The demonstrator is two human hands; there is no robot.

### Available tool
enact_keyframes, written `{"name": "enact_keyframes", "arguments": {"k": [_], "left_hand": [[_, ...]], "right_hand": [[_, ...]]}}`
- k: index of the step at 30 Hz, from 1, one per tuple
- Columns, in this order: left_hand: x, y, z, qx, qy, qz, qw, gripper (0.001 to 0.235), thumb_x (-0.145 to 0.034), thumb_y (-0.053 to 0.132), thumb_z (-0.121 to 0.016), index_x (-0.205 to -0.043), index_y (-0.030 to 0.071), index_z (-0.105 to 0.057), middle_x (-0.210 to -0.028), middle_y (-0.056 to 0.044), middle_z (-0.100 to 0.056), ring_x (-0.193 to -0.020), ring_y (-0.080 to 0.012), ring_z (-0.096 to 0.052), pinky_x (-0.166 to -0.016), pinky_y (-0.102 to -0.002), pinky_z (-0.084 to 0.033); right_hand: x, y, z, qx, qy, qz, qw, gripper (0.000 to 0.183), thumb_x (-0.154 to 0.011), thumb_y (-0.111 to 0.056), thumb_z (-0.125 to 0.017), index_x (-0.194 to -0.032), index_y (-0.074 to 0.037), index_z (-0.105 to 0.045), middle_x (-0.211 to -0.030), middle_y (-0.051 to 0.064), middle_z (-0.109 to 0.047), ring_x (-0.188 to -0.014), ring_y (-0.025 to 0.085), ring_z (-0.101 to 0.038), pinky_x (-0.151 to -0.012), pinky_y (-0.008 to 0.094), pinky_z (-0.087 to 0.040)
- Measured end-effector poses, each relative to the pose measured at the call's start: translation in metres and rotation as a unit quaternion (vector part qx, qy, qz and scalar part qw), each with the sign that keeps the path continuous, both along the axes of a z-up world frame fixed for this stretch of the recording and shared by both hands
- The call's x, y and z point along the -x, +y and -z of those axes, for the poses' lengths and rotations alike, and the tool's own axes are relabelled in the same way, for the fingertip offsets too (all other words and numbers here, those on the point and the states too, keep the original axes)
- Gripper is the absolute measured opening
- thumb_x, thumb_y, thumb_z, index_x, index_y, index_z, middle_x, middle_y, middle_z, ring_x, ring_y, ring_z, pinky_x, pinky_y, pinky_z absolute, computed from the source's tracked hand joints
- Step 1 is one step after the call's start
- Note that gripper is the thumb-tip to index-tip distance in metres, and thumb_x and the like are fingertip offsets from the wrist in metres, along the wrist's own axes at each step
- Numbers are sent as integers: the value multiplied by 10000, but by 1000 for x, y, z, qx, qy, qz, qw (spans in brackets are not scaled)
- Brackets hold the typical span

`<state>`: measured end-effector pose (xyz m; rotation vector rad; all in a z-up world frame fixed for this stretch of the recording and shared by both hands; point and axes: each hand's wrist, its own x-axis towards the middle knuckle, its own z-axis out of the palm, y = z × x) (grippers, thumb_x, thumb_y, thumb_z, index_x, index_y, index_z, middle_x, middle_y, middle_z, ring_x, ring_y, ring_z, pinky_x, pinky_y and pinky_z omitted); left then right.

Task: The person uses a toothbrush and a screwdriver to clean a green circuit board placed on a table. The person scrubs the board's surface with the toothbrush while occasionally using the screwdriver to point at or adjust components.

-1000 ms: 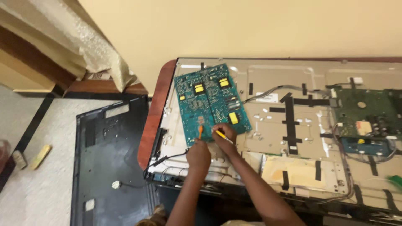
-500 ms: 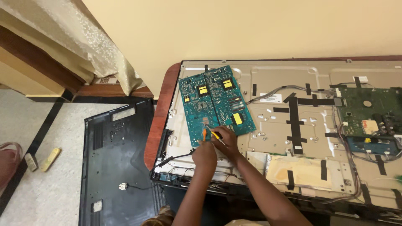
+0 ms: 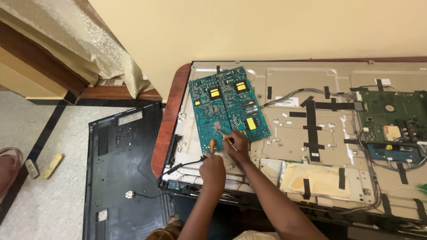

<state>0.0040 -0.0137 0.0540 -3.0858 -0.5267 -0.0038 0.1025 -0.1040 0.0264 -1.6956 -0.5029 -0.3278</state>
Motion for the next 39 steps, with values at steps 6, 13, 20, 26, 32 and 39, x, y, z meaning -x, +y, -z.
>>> {"name": "enact_keyframes", "arguments": {"k": [6, 13, 20, 26, 32, 39], "left_hand": [[6, -4, -6, -8, -33, -14, 999, 423, -861, 70, -616, -1213, -164, -601, -1039, -252, -733, -726, -235, -772, -577, -340, -610], [3, 2, -6, 38, 20, -19, 999, 459, -879, 52, -597, -1277, -174, -552, -906, -175, -745, -722, -252, -766, -599, -365, -603], [9, 1, -1, 95, -30, -15, 995, 433, -886, 34, -583, -1248, -203, -575, -792, -191, -744, -707, -293, -753, -623, -395, -600], [11, 1, -2, 105, -31, -2, 994, 434, -853, 16, -596, -1223, -211, -582, -816, -231, -734, -704, -309, -755, -615, -399, -602], [8, 3, 4, 78, -32, 11, 996, 328, -844, 23, -615, -1114, -159, -646, -1024, -282, -716, -742, -300, -759, -625, -385, -610], [8, 6, 7, 77, -8, 8, 997, 368, -853, 35, -611, -1160, -165, -643, -1036, -279, -723, -752, -292, -763, -645, -376, -614]], "right_hand": [[1, 2, -3, -27, -50, -33, 998, 151, -837, -65, -705, -970, -20, -651, -910, 101, -658, -808, 212, -689, -710, 326, -540], [0, 0, -8, -19, -33, -41, 998, 120, -841, -73, -714, -926, -21, -648, -866, 105, -635, -750, 221, -666, -671, 336, -520], [0, 0, -5, -9, -78, -8, 997, 138, -820, -51, -712, -922, -29, -622, -834, 101, -608, -729, 226, -646, -653, 327, -505], [2, 0, -3, -9, -47, 15, 999, 110, -820, -22, -699, -899, -35, -624, -818, 99, -597, -700, 215, -633, -631, 330, -501], [-1, 2, 1, -14, -34, 21, 999, 102, -816, -25, -699, -872, -34, -614, -814, 86, -601, -681, 182, -624, -615, 315, -498], [-2, 0, 5, -9, 23, -3, 1000, 86, -792, -20, -717, -804, -31, -633, -756, 73, -636, -656, 152, -630, -603, 292, -495]]}}
